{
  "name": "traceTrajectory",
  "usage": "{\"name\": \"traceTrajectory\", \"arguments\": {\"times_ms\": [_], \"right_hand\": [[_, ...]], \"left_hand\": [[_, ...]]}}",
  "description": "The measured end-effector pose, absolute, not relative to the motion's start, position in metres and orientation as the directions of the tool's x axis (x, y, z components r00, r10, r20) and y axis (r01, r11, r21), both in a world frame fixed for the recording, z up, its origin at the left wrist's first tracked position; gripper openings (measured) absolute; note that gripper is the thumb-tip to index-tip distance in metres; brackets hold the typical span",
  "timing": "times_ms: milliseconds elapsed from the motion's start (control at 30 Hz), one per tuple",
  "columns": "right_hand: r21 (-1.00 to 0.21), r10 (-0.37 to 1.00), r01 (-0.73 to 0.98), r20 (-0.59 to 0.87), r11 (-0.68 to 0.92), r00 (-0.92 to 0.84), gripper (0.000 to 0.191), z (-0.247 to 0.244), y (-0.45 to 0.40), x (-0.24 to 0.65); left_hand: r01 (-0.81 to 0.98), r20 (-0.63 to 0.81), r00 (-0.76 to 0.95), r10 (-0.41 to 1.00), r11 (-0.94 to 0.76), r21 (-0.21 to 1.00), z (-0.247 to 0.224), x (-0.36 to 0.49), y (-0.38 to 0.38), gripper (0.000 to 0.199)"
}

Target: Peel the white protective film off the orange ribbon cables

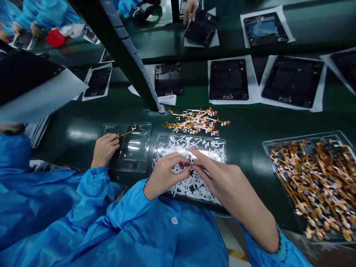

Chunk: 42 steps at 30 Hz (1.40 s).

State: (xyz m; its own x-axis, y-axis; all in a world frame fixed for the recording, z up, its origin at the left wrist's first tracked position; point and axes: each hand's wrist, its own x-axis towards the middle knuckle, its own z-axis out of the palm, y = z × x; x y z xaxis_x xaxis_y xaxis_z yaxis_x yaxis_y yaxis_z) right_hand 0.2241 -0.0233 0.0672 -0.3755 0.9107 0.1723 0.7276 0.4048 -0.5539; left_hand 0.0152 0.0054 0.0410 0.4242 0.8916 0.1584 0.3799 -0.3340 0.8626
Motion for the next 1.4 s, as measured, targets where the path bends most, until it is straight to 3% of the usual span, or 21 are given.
{"name": "traceTrajectory", "arguments": {"times_ms": [133, 200, 333, 433, 500, 600, 767, 867, 933, 1033, 1100, 1233, 1400], "right_hand": [[-0.507, 0.894, 0.737, 0.226, 0.447, -0.387, 0.019, 0.067, -0.021, 0.220], [-0.466, 0.884, 0.751, 0.237, 0.468, -0.403, 0.013, 0.064, -0.021, 0.216], [-0.252, 0.861, 0.848, 0.346, 0.467, -0.372, 0.010, 0.058, -0.022, 0.206], [-0.084, 0.836, 0.894, 0.400, 0.441, -0.375, 0.015, 0.055, -0.024, 0.198], [-0.036, 0.828, 0.898, 0.406, 0.438, -0.388, 0.019, 0.053, -0.025, 0.192], [-0.055, 0.821, 0.893, 0.421, 0.448, -0.386, 0.019, 0.049, -0.026, 0.185], [-0.191, 0.833, 0.868, 0.431, 0.459, -0.346, 0.015, 0.044, -0.028, 0.189], [-0.292, 0.834, 0.817, 0.422, 0.497, -0.356, 0.011, 0.046, -0.028, 0.198], [-0.243, 0.807, 0.827, 0.472, 0.507, -0.356, 0.002, 0.049, -0.027, 0.201], [-0.092, 0.739, 0.843, 0.538, 0.530, -0.406, 0.023, 0.052, -0.025, 0.199], [-0.028, 0.709, 0.835, 0.543, 0.550, -0.449, 0.028, 0.051, -0.024, 0.196], [-0.012, 0.701, 0.825, 0.534, 0.565, -0.472, 0.029, 0.046, -0.022, 0.192], [0.014, 0.703, 0.843, 0.544, 0.538, -0.458, 0.021, 0.042, -0.020, 0.185]], "left_hand": [[0.397, 0.153, 0.384, 0.911, -0.312, 0.863, 0.040, 0.016, 0.005, 0.006], [0.387, 0.159, 0.364, 0.918, -0.304, 0.871, 0.040, 0.017, 0.005, 0.006], [0.335, 0.111, 0.342, 0.933, -0.232, 0.913, 0.038, 0.016, 0.005, 0.005], [0.230, -0.035, 0.340, 0.940, -0.047, 0.972, 0.035, 0.016, 0.009, 0.009], [0.144, -0.147, 0.345, 0.927, 0.102, 0.984, 0.032, 0.018, 0.010, 0.017], [0.047, -0.237, 0.305, 0.922, 0.234, 0.971, 0.026, 0.021, 0.010, 0.028], [0.072, -0.203, 0.135, 0.970, 0.194, 0.978, 0.026, 0.024, 0.011, 0.023], [0.063, -0.257, 0.212, 0.943, 0.250, 0.966, 0.032, 0.020, 0.014, 0.026], [0.056, -0.289, 0.280, 0.915, 0.285, 0.957, 0.035, 0.017, 0.015, 0.030], [0.050, -0.247, 0.299, 0.922, 0.243, 0.969, 0.036, 0.016, 0.014, 0.033], [0.047, -0.199, 0.283, 0.938, 0.194, 0.980, 0.035, 0.016, 0.014, 0.034], [0.048, -0.125, 0.244, 0.962, 0.116, 0.992, 0.033, 0.013, 0.015, 0.029], [0.057, -0.133, 0.265, 0.955, 0.122, 0.991, 0.029, 0.009, 0.015, 0.022]]}}
